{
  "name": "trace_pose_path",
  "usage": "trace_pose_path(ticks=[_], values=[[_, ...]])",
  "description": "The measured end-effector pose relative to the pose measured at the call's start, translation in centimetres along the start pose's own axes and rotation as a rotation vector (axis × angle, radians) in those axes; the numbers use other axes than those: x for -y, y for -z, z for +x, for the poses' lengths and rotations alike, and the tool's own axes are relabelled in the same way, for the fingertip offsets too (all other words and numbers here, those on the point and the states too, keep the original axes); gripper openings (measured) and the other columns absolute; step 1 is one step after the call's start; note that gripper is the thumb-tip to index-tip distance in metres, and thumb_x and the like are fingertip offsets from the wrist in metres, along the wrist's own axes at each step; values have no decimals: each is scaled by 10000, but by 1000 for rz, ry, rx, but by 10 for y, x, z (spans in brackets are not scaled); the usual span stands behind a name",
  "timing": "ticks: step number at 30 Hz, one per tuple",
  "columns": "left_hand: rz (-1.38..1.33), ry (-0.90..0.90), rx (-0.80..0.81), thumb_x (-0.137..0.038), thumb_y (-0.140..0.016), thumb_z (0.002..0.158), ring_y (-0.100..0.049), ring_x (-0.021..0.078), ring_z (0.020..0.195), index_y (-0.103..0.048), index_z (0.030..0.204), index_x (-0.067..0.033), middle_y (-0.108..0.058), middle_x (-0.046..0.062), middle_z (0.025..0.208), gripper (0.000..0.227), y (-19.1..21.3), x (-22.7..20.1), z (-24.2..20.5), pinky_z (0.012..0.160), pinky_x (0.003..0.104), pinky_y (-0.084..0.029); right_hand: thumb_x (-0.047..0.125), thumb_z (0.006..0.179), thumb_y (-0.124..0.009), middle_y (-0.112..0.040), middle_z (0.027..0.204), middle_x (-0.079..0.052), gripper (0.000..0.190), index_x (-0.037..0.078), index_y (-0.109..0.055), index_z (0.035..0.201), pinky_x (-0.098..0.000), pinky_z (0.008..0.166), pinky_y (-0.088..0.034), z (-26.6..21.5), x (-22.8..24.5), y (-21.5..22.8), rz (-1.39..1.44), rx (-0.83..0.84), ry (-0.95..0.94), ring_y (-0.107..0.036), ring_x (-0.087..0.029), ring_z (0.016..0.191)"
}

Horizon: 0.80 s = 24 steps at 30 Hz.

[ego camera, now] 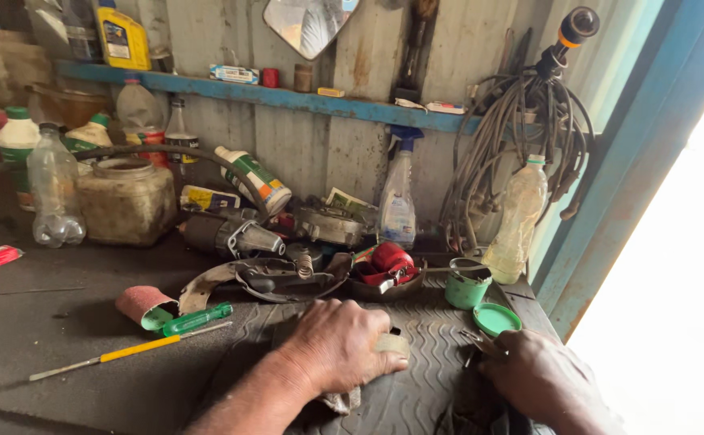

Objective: The person cleans a brake shoe by rubbing its surface with a piece of sandpaper and wiping it with a cloth.

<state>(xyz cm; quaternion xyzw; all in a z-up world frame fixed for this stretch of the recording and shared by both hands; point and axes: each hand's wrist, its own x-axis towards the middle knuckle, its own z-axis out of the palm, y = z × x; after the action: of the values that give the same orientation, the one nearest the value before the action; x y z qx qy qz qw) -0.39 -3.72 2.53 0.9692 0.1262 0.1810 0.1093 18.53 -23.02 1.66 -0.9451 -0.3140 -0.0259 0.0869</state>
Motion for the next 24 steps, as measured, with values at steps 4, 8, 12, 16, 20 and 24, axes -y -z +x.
trace_pose_path(ticks=[4, 8, 12, 16, 20, 24], values=[[13, -23, 28, -652, -781, 696, -723, 375, 916, -727, 899, -137, -755, 146, 888, 556, -3, 2, 2, 848, 516, -541, 378, 940, -604, -783, 916, -67, 263, 203, -791, 997, -405, 822, -606, 4, 1, 0, -105, -41, -22, -774, -250, 876], [35, -15, 7, -579, -840, 624, -729, 363, 896, -728, 874, -141, -757, 133, 873, 516, -1, 5, 6, 828, 499, -559, 260, 916, -590, -774, 857, -77, 227, 173, -799, 926, -422, 775, -579, -1, 3, 12, 27, -464, 94, -738, -280, 836], [-102, 91, -133, -513, -857, 633, -742, 333, 856, -742, 901, -158, -765, 114, 859, 459, 9, 12, 2, 755, 458, -575, 218, 977, -630, -747, 864, -132, 240, 61, -735, 1124, -392, 610, -520, 0, 25, 18, 1040, -179, -81, -698, -254, 694], [-414, 163, -271, -430, -843, 643, -782, 260, 762, -759, 911, -161, -789, 90, 823, 389, 27, 22, -1, 688, 389, -607, 185, 947, -613, -758, 929, -149, 313, 85, -686, 1235, -366, 552, -467, -10, 67, -13, 1522, 139, -140, -676, -257, 665], [-513, 145, -354, -397, -853, 645, -793, 222, 718, -751, 894, -139, -792, 74, 796, 372, 30, 20, -6, 670, 357, -618, 196, 941, -579, -712, 874, -151, 242, 81, -648, 1142, -392, 526, -456, -6, 80, -28, 1768, 274, -163, -657, -295, 635], [-277, -12, -350, -348, -894, 646, -747, 271, 768, -763, 875, -117, -774, 89, 809, 351, 22, 8, -8, 672, 385, -570, 242, 961, -603, -662, 843, -100, 242, 59, -655, 1110, -374, 543, -469, 1, 72, -30, 1810, 106, -145, -633, -251, 626]])
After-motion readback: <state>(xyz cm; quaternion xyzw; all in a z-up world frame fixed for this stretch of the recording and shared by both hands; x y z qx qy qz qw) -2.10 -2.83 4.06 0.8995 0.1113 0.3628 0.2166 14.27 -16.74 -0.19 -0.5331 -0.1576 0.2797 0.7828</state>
